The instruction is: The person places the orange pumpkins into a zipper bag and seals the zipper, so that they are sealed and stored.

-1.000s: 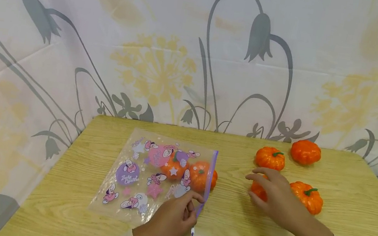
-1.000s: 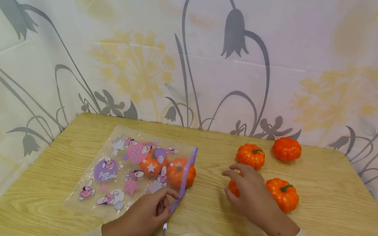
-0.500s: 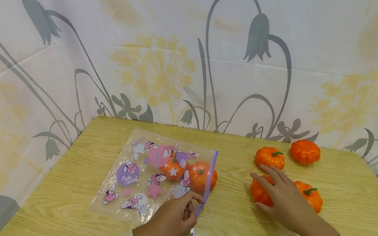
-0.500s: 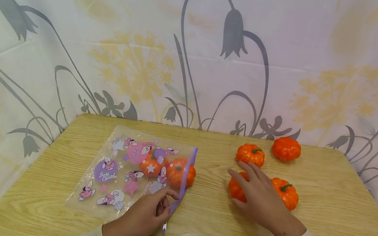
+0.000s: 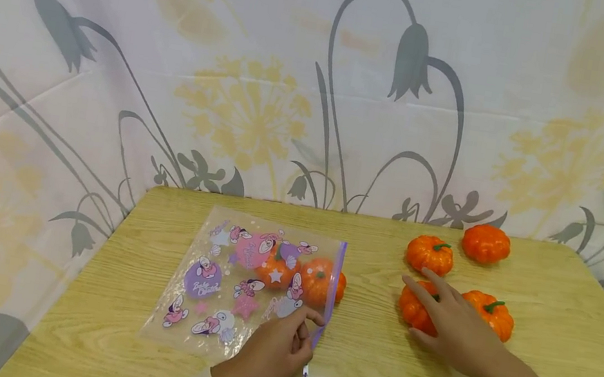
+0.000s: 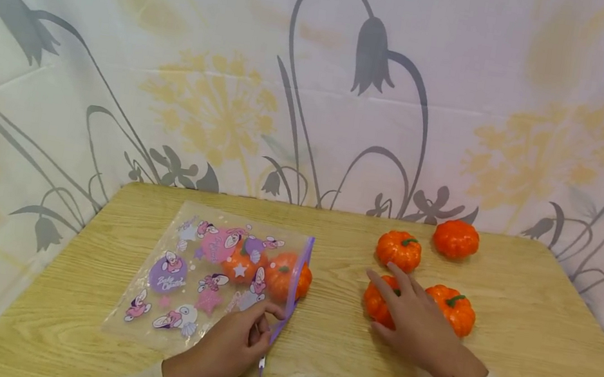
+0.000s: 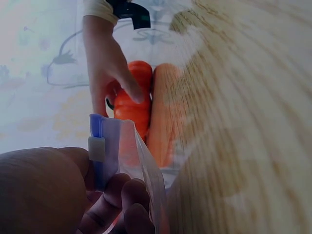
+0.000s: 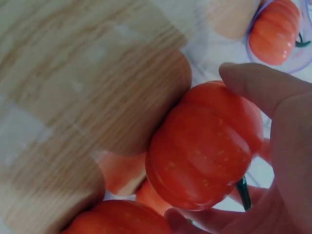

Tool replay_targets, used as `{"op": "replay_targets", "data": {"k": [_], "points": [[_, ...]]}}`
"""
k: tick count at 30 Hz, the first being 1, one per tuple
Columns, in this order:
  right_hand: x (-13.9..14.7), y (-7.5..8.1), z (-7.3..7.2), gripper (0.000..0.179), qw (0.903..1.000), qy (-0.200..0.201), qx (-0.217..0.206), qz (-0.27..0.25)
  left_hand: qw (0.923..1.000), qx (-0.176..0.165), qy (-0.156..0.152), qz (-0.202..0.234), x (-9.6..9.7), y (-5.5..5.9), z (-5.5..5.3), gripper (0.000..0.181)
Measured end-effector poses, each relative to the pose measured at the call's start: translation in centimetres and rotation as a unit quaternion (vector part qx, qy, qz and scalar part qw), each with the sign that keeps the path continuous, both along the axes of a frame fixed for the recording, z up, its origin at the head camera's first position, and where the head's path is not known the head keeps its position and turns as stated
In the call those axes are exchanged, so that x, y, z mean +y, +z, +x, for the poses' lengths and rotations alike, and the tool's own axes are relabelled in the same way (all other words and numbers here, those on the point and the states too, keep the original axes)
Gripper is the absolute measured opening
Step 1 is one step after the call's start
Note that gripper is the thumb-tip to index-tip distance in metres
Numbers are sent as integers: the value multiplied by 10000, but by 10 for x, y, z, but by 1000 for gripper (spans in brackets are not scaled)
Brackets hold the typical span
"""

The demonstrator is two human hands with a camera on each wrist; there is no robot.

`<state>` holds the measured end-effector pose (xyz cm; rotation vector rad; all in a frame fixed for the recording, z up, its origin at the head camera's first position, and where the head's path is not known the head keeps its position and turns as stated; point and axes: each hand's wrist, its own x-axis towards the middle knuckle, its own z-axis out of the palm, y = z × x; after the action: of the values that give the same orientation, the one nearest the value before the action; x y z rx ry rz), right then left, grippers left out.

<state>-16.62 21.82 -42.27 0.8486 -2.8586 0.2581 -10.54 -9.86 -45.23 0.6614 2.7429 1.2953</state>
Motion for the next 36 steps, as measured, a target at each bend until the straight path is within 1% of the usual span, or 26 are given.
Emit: {"op": "replay_targets", "data": {"k": [5, 13, 17, 21, 25, 31, 36], "points": [[0, -2, -1, 88, 9998, -34, -46, -175, 10000, 72, -8, 20, 0, 0, -1, 32], [-3, -1, 0, 71, 9999, 16, 136, -97, 9999, 109, -5, 25, 0, 0, -1, 32], [-5, 0, -1, 74, 9998, -23, 107, -183, 9999, 115, -8, 34, 0, 0, -1, 32], [-7, 0, -3, 83, 9995, -70, -104, -275, 10000, 72, -8, 37, 0, 0, -1, 32], [-9, 0, -2, 89, 9980, -133, -333, -517, 10000, 45, -33, 50, 0, 0, -1, 33], [-14, -3, -2, 90, 9943, -226, -588, -862, 10000, 41, -39, 43, 1, 1, -1, 33], [-21, -4, -3, 92, 9877, -385, -914, -1205, 10000, 66, -7, 28, 0, 1, 0, 32]]}}
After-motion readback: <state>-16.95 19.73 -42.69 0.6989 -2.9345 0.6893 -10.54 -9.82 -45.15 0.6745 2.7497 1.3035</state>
